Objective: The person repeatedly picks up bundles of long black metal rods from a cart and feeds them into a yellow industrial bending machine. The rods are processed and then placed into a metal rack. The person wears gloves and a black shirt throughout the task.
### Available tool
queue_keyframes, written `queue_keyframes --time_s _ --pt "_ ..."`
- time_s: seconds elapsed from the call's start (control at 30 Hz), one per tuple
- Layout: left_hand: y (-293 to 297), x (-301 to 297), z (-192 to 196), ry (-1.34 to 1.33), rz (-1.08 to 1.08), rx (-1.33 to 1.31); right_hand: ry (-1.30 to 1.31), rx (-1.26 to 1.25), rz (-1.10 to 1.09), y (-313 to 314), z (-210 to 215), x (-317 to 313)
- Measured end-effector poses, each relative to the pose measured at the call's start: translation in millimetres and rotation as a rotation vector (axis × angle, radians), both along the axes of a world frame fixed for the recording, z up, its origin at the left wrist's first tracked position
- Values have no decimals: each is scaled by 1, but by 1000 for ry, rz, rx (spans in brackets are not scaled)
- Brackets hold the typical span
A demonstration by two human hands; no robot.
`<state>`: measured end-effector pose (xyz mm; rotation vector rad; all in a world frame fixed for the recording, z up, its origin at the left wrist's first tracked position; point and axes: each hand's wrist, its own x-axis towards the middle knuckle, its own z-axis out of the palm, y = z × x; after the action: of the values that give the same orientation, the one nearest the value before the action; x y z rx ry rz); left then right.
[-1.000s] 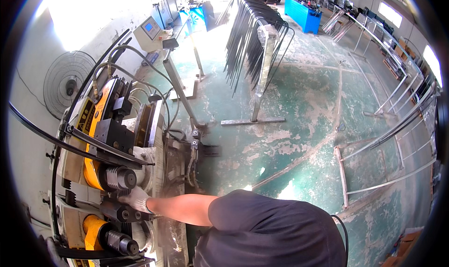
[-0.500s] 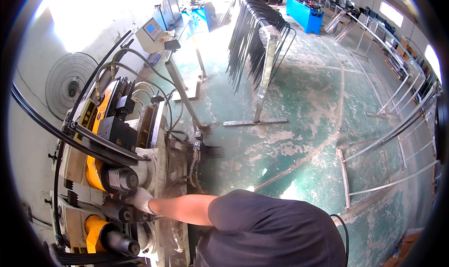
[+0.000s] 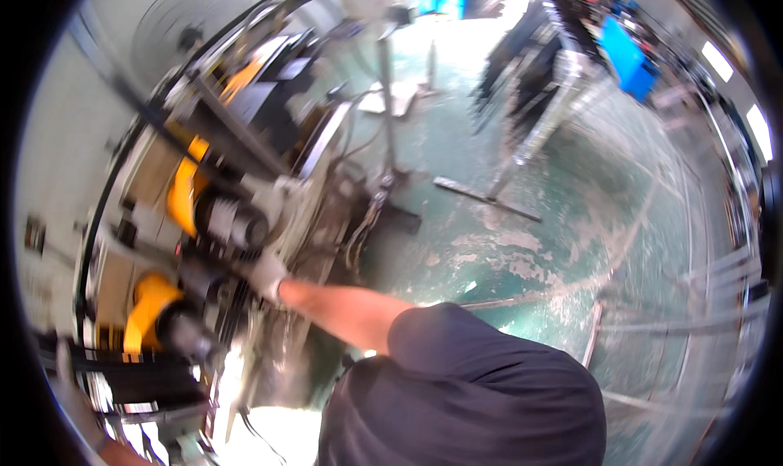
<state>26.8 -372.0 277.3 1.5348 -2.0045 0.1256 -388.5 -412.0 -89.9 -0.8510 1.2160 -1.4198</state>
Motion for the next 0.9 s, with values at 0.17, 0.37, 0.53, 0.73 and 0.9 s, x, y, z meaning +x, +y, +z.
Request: queue_keyframes --time_s 0.17,0.37,0.53,0.73,0.9 --pt "7 -18 -2 378 -126 151 -213 -9 -8 -4 -3 4" --pt "12 -34 -1 545 -79 218 -117 -4 15 -9 -9 5" --pt "21 -10 1 86 -48 149 -140 -6 47 -12 -13 3" --pt "27 8 12 -208 -61 245 -61 -25 52 -12 -14 1" --pt "35 -1 16 -789 -21 54 -74 -39 11 -16 -15 7"
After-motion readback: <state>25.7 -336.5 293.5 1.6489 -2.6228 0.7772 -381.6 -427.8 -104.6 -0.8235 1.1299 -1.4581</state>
